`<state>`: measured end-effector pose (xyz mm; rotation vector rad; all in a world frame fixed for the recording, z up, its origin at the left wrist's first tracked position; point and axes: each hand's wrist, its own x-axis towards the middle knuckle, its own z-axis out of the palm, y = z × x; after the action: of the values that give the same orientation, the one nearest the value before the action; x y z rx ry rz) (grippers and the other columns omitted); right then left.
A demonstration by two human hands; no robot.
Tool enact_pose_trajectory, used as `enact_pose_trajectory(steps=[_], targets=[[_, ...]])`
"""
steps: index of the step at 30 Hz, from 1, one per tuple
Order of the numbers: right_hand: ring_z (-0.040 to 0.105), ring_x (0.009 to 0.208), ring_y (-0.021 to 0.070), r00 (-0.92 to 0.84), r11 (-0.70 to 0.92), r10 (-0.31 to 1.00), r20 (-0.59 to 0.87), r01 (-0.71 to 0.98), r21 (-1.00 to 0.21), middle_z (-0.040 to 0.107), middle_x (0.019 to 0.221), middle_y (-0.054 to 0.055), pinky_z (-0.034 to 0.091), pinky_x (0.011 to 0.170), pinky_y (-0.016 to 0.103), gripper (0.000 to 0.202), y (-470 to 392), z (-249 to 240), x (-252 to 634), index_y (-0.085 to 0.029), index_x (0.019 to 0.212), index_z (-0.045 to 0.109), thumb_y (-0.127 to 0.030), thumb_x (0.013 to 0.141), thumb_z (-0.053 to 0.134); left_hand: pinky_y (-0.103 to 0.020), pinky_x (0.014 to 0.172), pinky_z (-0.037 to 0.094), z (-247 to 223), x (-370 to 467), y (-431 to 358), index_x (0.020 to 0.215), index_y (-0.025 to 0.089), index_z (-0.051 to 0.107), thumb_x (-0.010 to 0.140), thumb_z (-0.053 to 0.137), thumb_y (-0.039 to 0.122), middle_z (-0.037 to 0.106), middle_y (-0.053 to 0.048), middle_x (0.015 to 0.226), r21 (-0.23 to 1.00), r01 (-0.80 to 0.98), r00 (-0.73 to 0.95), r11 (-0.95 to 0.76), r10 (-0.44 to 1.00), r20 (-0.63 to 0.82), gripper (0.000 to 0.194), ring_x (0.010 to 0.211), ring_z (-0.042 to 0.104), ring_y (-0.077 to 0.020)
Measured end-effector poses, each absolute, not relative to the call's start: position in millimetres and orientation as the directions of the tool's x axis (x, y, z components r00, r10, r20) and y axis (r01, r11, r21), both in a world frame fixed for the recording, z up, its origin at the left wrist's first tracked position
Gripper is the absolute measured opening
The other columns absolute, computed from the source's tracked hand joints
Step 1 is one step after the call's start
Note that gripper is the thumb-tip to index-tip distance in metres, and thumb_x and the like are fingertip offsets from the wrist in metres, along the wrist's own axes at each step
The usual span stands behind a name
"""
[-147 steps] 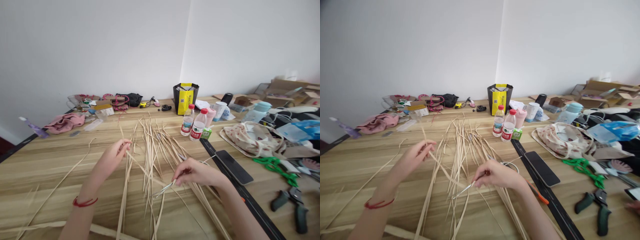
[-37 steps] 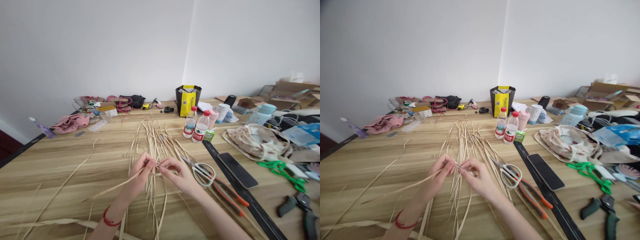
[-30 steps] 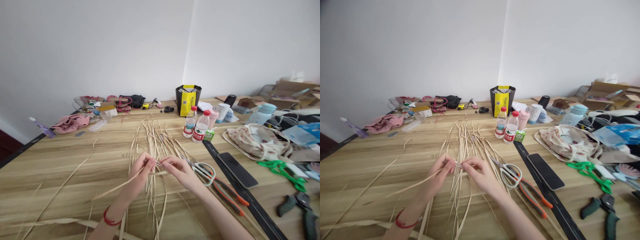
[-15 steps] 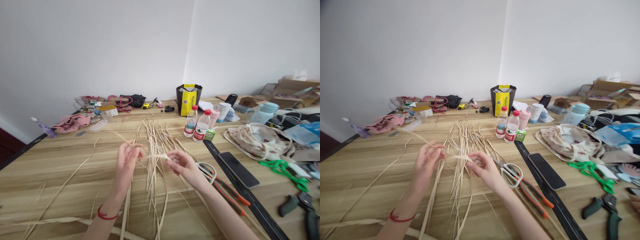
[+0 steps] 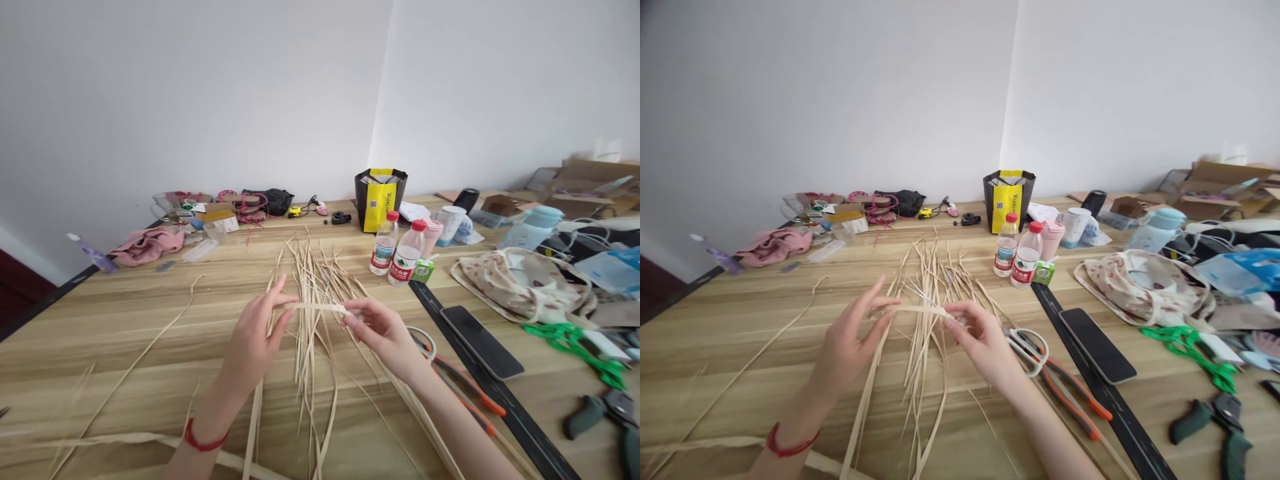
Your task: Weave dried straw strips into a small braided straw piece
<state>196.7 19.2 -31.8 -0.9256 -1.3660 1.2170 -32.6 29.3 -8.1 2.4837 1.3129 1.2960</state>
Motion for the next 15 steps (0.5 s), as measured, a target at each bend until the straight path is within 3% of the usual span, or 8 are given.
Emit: enact_pose_trajectory(steps=[4,7,10,15], targets=[[0.06,0.073,0.0147,-0.155,0.243,0.959,0.238,0.014,-0.97,0.067,0.086,0.004,0.043,0.058,0.025,0.022,18,-28,202,-0.021,0.099,0.065,-0.036,0.082,0.065,-0.036,0.083,0.046,-6,-40,35,0.1,0.022,0.065,0.091,0.052,0.017,0.071,-0.003,0.094,0.177,0.645,0.475,-0.743,0.572,0.669,0.017,0.093,0.061,-0.0203],[0.059,0.072,0.0143,-0.171,0.25,0.956,0.239,0.047,-0.967,0.067,0.086,0.004,0.044,0.059,0.025,0.022,14,-25,200,-0.021,0.101,0.065,-0.035,0.084,0.064,-0.035,0.079,0.045,-6,-36,33,0.089,0.02,0.067,0.09,0.055,0.019,0.07,-0.003,0.086,0.205,0.639,0.468,-0.741,0.587,0.661,0.012,0.084,0.06,-0.0197],[0.058,0.069,0.0137,-0.195,0.25,0.953,0.23,0.085,-0.965,0.067,0.084,0.004,0.044,0.059,0.026,0.023,8,-21,196,-0.021,0.102,0.065,-0.036,0.085,0.063,-0.032,0.072,0.047,-7,-29,28,0.091,0.02,0.068,0.091,0.054,0.025,0.069,-0.004,0.083,0.401,0.621,0.387,-0.673,0.708,0.59,0.015,0.08,0.061,-0.0185],[0.058,0.069,0.0152,-0.334,0.309,0.914,0.232,0.2,-0.93,0.07,0.088,0.004,0.044,0.059,0.027,0.023,0,-10,198,-0.024,0.105,0.068,-0.036,0.088,0.059,-0.03,0.075,0.052,-6,-24,26,0.098,0.023,0.069,0.091,0.053,0.035,0.073,-0.004,0.09,0.858,0.389,0.277,-0.334,0.931,0.237,0.022,0.082,0.067,-0.0188]])
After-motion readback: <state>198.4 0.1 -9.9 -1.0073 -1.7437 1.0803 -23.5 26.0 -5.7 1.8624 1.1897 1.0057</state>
